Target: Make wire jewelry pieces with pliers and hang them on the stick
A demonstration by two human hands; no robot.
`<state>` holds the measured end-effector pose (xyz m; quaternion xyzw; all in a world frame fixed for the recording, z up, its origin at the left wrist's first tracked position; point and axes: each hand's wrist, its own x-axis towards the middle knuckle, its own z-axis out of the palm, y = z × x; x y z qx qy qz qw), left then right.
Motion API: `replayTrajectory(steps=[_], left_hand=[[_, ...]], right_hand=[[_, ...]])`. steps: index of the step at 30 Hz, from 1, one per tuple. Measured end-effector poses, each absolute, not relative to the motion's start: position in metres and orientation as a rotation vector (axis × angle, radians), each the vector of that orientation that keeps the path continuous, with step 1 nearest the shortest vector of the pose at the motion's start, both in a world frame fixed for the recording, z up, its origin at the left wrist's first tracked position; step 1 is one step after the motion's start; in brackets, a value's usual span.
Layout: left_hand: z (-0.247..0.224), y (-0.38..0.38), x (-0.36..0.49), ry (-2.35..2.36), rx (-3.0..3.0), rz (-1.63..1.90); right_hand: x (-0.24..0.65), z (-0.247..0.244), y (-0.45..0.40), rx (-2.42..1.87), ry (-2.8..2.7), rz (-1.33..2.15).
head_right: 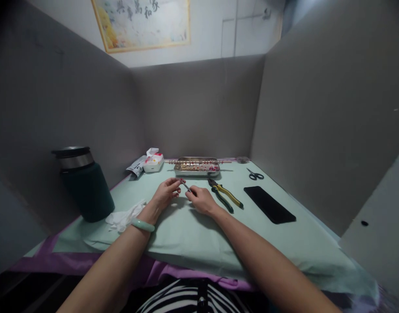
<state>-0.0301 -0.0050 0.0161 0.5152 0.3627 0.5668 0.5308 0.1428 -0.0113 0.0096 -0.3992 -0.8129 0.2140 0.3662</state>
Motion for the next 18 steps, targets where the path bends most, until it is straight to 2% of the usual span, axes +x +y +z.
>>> replayTrajectory(steps=[18], left_hand=[[0.0205, -0.0081, -0.0263, 0.975, 1.319, 1.308]], right_hand=[[0.1442, 0.0054, -0.0094, -1.034, -2.088, 0.533]])
